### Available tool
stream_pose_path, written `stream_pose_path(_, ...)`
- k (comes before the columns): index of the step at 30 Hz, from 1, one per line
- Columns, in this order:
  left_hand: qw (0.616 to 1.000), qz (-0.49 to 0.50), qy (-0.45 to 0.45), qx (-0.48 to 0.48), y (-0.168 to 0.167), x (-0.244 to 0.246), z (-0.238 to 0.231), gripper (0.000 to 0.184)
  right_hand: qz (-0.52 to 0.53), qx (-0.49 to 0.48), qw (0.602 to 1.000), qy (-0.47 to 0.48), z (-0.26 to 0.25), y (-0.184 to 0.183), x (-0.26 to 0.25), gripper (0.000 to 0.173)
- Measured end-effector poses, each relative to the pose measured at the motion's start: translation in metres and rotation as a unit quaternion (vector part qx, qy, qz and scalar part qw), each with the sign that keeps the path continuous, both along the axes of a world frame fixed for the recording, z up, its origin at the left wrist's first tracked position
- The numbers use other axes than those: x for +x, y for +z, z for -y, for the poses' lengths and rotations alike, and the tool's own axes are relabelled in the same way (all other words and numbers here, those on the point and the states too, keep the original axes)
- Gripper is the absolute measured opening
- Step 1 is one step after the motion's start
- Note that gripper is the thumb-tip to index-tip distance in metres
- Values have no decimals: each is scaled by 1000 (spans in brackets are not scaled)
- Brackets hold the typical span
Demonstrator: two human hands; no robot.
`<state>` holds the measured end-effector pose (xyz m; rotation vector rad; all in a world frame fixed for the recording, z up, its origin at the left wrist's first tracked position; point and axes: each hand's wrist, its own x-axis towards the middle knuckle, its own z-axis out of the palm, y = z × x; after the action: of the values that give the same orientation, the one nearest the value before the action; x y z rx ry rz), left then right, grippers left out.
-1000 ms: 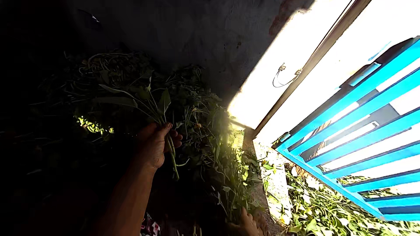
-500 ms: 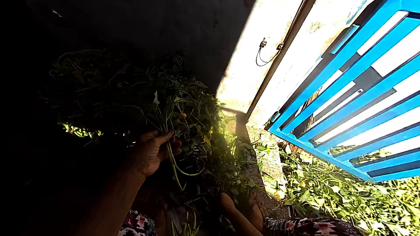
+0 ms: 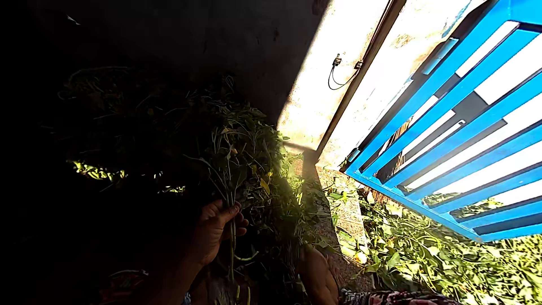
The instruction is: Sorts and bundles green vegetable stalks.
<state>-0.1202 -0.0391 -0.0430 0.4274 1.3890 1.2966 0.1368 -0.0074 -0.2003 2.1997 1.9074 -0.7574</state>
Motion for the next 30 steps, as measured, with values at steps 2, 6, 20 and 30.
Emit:
stream_pose_path(2,1000,0,-4,5,-1,4,4,13,-9,1,1000,-3,-3,-2,7,39)
stream_pose_path(6,1000,-9,-8,9,-1,12,5,12,-160,87,982,-41,2,22,14,34)
stream_pose_path(20,991,-13,-123,52,-17,50,0,11,-670,135,729,-35,4,75,-12,13)
stream_pose_path(30,983,-43,-155,85,-35,69,-5,9,-522,304,789,114,29,76,-14,15)
